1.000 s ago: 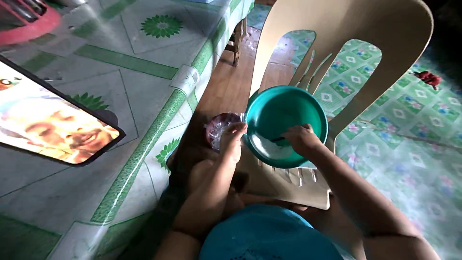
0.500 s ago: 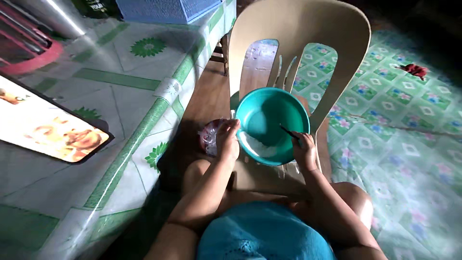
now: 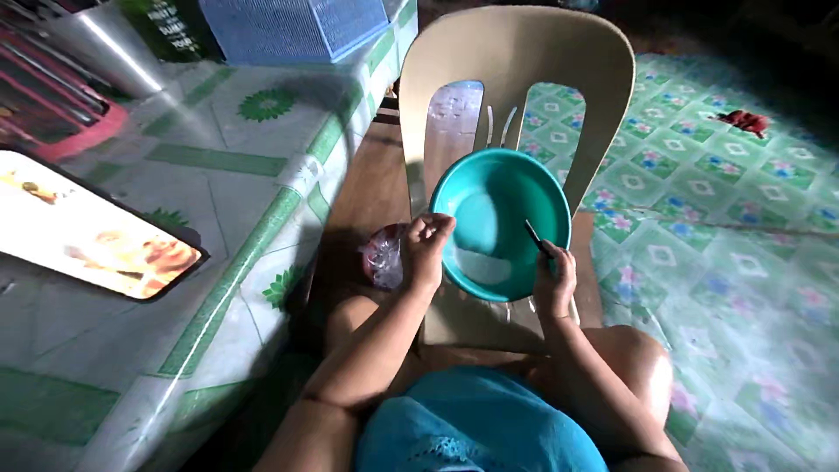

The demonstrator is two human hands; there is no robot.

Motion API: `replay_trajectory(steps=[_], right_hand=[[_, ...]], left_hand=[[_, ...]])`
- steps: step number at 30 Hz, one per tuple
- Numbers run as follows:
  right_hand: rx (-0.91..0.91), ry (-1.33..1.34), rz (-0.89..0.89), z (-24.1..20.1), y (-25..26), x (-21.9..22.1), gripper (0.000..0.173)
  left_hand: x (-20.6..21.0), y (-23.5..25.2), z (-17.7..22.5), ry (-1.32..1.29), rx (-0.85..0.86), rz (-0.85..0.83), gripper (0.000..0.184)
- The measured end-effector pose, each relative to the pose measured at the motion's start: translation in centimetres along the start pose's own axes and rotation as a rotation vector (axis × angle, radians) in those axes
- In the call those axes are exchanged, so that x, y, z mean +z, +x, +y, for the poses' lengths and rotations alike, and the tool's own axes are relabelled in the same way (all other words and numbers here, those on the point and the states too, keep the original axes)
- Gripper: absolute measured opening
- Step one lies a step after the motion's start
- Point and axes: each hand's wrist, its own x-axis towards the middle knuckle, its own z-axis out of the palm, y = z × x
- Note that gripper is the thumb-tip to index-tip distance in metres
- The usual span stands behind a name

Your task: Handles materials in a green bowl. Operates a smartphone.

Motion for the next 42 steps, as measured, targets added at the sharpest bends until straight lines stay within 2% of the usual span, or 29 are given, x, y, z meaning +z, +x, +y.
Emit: replay_trajectory(steps=[7,12,17,26,30,32,35,37,39,42], right_hand=[[-0.057,-0.117,-0.057,1.7,-0.7,-0.2,0.024],[-0.097,-0.162,-0.143,1.2,-0.1,1.0,0.023],[-0.046,-0.151,-0.228,0.6,0.3,0.9,0.022],[-0.015,-0.025,-0.302,0.4,0.5,1.7,0.022],[-0.007,-0.09,-0.318,0.3,0.2,2.0,0.023],[-0.056,-0.174,-0.274,-0.1,0.0,1.9,0.022],[-0.226,-0.268,-0.252,-0.7,0.5,1.3,0.02],[-0.326,-0.336,-0.371,-1.3,1.8,0.4,0.02],[-0.346,-0.429,-0.638,-2.2,3.7,-0.2,0.019],[-0.312,-0.556,-1.027,-3.0,6.2,0.4,0.018]], left_hand=[[-1.0,0.3,-4.5,-0.041,-0.135,0.058,0.011],[-2.1,1.6,-6.7,-0.012,-0.127,0.106,0.009],[-2.5,2.5,-6.4,0.11,-0.162,0.043,0.017],[-3.9,4.1,-6.2,0.057,-0.166,0.034,0.018],[-4.1,4.3,-6.3,0.068,-0.175,0.021,0.015],[-4.3,4.2,-6.1,0.146,-0.16,0.022,0.016],[-4.9,4.0,-5.7,0.403,0.003,-0.018,0.019],[-4.7,4.6,-4.8,0.54,0.136,-0.103,0.02],[-3.0,6.0,-3.2,0.58,0.211,-0.194,0.019],[1.8,8.2,0.1,0.55,0.169,-0.366,0.019]])
